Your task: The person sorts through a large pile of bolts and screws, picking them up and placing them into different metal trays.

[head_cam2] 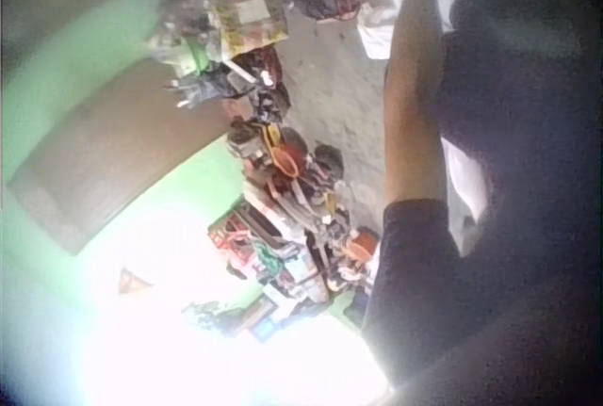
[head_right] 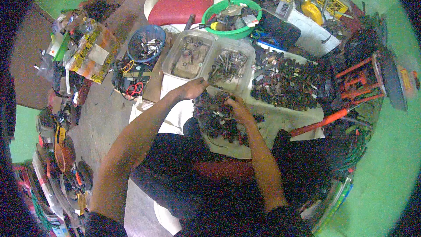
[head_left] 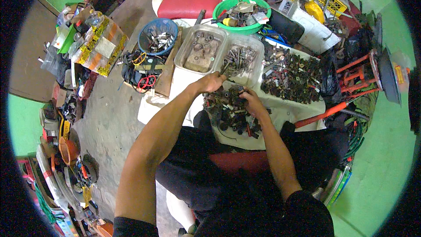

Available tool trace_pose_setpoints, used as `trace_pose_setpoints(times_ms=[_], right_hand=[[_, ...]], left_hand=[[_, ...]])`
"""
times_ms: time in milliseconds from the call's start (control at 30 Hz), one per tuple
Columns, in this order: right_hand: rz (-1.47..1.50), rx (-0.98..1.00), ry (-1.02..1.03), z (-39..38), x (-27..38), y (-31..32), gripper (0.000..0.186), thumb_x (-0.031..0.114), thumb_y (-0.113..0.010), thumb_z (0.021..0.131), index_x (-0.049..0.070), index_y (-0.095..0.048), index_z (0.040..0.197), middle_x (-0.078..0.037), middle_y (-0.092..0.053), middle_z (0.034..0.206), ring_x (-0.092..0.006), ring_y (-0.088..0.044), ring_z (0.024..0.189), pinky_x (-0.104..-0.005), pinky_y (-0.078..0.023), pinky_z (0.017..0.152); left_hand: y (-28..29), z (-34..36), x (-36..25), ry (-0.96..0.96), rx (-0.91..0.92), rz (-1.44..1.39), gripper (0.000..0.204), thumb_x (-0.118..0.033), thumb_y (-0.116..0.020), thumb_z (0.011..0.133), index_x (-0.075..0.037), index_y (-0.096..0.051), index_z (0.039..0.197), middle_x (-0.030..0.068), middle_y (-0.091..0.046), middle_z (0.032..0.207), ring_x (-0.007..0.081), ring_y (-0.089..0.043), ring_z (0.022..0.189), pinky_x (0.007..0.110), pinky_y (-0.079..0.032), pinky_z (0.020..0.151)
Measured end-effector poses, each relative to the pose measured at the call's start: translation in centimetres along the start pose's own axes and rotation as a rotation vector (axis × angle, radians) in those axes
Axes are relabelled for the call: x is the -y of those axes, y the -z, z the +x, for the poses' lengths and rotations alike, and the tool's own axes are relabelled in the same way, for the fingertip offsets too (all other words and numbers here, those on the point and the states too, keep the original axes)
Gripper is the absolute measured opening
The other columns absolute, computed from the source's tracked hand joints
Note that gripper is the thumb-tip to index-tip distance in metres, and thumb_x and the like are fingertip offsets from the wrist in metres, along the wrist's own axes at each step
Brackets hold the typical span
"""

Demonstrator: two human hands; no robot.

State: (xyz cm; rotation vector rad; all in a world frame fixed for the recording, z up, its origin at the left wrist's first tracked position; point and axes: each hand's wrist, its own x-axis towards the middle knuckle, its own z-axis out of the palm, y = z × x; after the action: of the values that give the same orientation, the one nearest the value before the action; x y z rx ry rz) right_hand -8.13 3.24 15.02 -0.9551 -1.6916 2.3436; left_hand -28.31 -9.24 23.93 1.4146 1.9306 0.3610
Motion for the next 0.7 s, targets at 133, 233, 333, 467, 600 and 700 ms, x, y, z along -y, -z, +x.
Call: trace_pose_setpoints(times_ms=[133,233,333,467,600,700], right_hand=[[0.213,0.184,0.034,-0.8,3.1,-1.3,0.043,0.017,-0.056,0.075,0.002,-0.053,0.115,-0.008,-0.057,0.103,-0.0196,-0.056,0.090,-0.0341,-0.049,0.078],[0.276,0.117,0.067,-1.6,4.5,-1.8,0.045,0.011,-0.055,0.074,0.003,-0.051,0.118,-0.007,-0.058,0.100,-0.0193,-0.056,0.092,-0.0342,-0.047,0.081],[0.300,0.160,0.117,-1.5,5.4,-1.1,0.050,0.006,-0.056,0.074,0.004,-0.046,0.123,-0.007,-0.059,0.101,-0.0196,-0.056,0.092,-0.0325,-0.047,0.080],[0.329,0.198,0.189,-2.4,8.0,-2.0,0.052,0.006,-0.057,0.074,0.003,-0.045,0.124,-0.008,-0.058,0.104,-0.0186,-0.056,0.090,-0.0298,-0.047,0.075],[0.469,-0.025,0.217,-1.4,7.3,-2.0,0.052,0.007,-0.057,0.074,0.002,-0.044,0.124,-0.007,-0.059,0.101,-0.0166,-0.056,0.087,-0.0287,-0.047,0.070],[0.728,-0.044,0.211,-1.6,7.2,-1.7,0.042,0.010,-0.058,0.074,0.004,-0.049,0.115,-0.007,-0.059,0.098,-0.0207,-0.057,0.085,-0.0321,-0.049,0.069]], left_hand=[[-0.2,-0.6,-1.5,0.143,-0.115,-0.430,0.062,-0.045,-0.049,0.088,0.005,-0.043,0.123,0.0253,-0.053,0.115,0.0346,-0.052,0.108,0.039,-0.037,0.097],[-0.2,-1.1,-2.7,-0.096,-0.170,-0.553,0.070,-0.045,-0.064,0.081,0.006,-0.043,0.123,0.0185,-0.056,0.114,0.0267,-0.055,0.104,0.035,-0.042,0.093],[0.9,-1.3,-3.8,-0.035,-0.002,-0.758,0.061,-0.034,-0.070,0.078,0.003,-0.047,0.121,0.0122,-0.060,0.106,0.0205,-0.060,0.091,0.031,-0.047,0.085],[1.4,-1.4,-4.6,-0.047,-0.125,-0.769,0.039,-0.019,-0.072,0.075,0.001,-0.059,0.106,0.0084,-0.064,0.092,0.0149,-0.060,0.079,0.029,-0.048,0.073],[1.8,-0.2,-4.9,0.068,-0.319,-0.795,0.028,-0.009,-0.073,0.073,0.005,-0.060,0.094,0.0083,-0.064,0.079,0.0145,-0.057,0.062,0.027,-0.047,0.057],[2.0,0.0,-5.2,0.084,-0.353,-0.841,0.028,-0.008,-0.072,0.072,0.006,-0.059,0.091,0.0083,-0.063,0.076,0.0144,-0.058,0.062,0.027,-0.046,0.056]])
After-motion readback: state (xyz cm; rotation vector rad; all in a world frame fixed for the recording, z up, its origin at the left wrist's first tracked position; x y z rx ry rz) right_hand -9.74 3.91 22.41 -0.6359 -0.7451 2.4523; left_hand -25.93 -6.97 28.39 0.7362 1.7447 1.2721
